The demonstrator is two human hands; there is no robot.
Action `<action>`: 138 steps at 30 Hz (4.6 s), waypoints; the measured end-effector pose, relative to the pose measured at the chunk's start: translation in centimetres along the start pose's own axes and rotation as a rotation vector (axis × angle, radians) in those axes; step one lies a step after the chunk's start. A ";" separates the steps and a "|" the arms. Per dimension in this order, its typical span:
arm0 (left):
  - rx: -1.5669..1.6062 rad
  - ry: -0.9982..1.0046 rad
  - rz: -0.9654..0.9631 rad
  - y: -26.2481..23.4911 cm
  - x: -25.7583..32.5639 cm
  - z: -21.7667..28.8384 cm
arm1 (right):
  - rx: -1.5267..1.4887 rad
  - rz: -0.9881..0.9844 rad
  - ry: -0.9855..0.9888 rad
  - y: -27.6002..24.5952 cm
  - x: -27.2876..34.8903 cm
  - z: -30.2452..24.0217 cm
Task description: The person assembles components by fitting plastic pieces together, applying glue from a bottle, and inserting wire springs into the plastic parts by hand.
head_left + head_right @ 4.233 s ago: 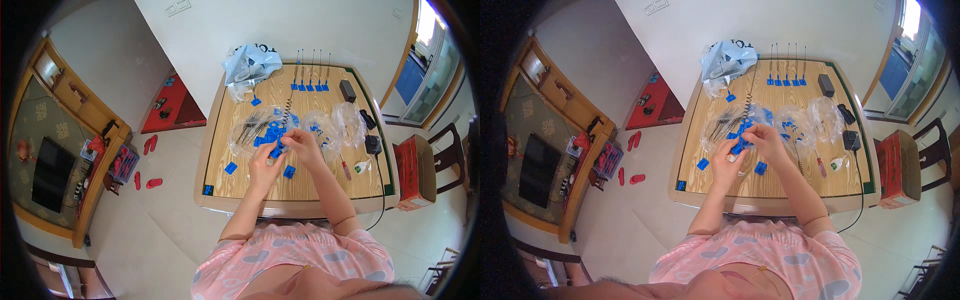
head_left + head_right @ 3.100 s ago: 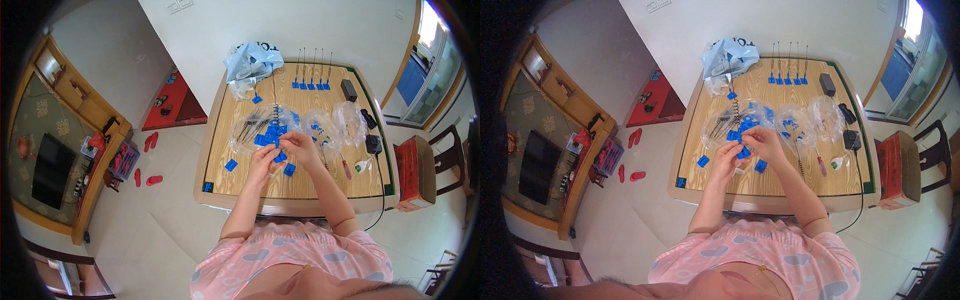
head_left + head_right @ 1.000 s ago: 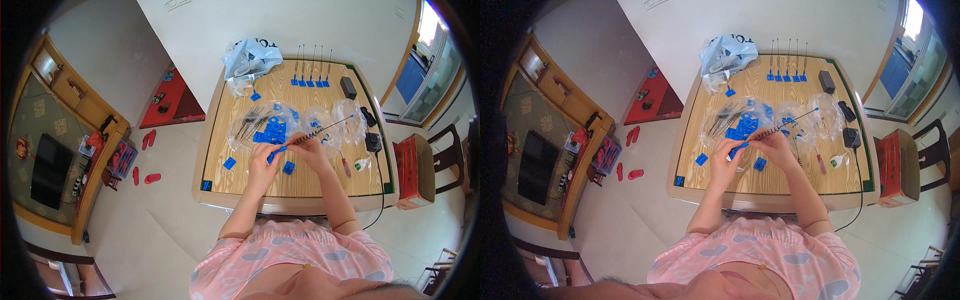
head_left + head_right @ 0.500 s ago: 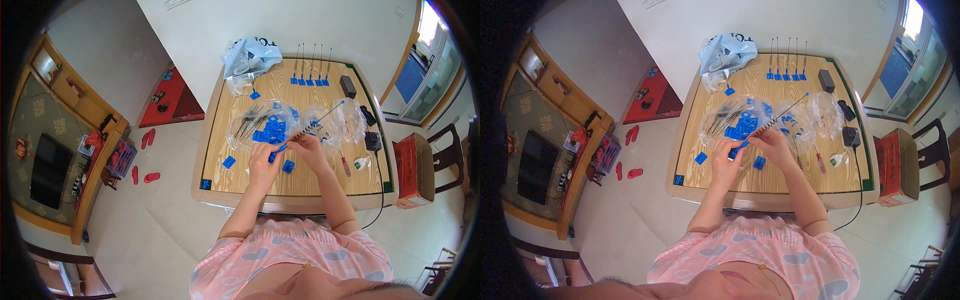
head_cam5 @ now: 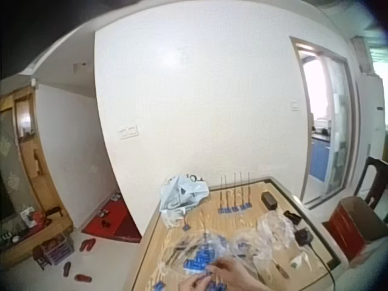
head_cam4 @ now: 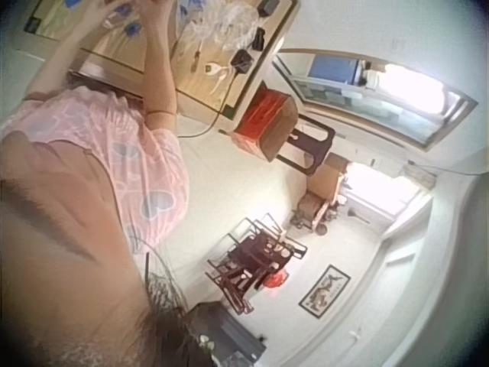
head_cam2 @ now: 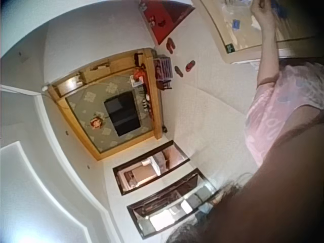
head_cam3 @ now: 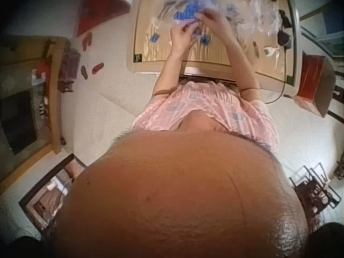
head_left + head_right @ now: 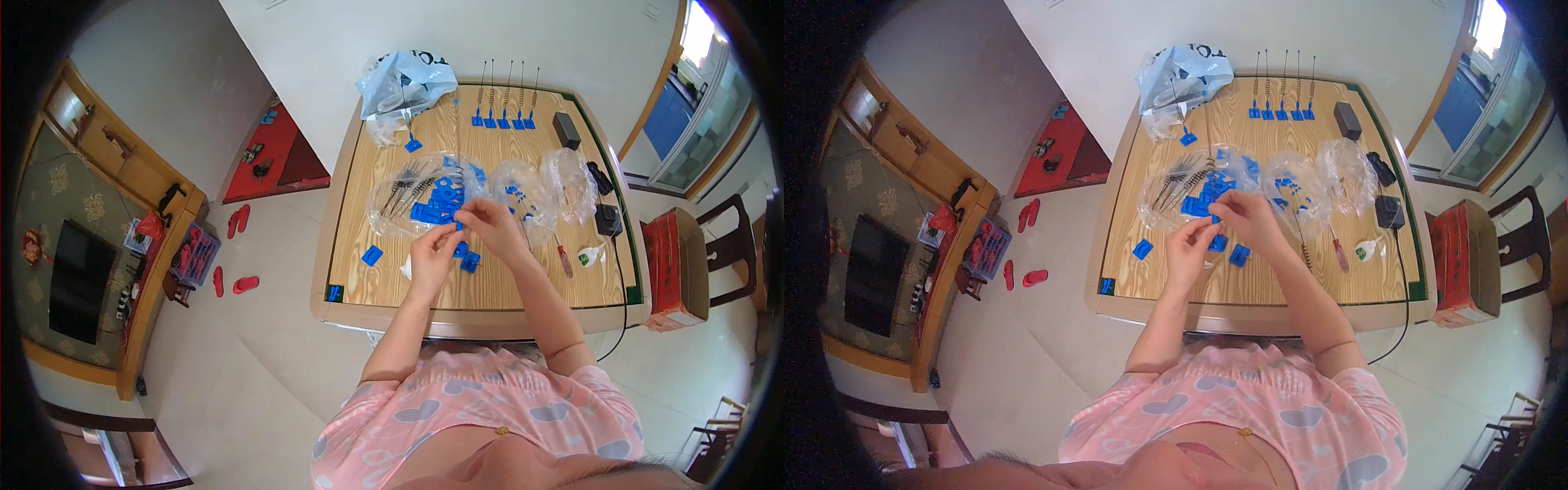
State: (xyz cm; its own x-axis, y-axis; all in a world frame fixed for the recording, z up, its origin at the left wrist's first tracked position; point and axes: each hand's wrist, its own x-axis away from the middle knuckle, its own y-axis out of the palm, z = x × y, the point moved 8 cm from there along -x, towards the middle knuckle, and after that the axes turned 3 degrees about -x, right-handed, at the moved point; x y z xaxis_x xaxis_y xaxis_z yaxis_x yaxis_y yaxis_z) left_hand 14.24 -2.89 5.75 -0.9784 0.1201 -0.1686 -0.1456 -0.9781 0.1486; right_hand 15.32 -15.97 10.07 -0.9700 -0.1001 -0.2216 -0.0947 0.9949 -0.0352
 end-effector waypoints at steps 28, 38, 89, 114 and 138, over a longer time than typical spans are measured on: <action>0.166 -0.145 -0.081 -1.3 -0.8 -0.8 | -0.002 -0.112 0.141 2.2 -1.9 -0.2; -0.009 -0.010 0.029 -2.2 -1.1 -1.0 | -0.052 -0.100 0.039 2.3 -2.0 0.3; -1.080 0.177 0.419 -12.5 -31.1 -10.4 | 0.557 0.722 -0.035 -14.1 16.1 9.6; -0.733 0.419 0.476 -7.0 -7.5 -2.4 | 0.535 0.727 -0.048 -14.6 16.9 10.0; -0.988 0.360 -0.109 3.8 4.3 -10.0 | 0.534 0.388 -0.125 -3.6 10.6 13.3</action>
State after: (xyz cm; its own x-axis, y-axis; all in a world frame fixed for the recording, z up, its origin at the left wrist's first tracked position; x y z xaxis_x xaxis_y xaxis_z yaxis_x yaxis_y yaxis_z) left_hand 10.95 -7.77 -4.19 -0.8424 0.3161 -0.4364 0.1130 -0.6882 -0.7166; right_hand 8.36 -20.74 -5.12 -0.8749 0.2310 -0.4255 0.4110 0.8191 -0.4002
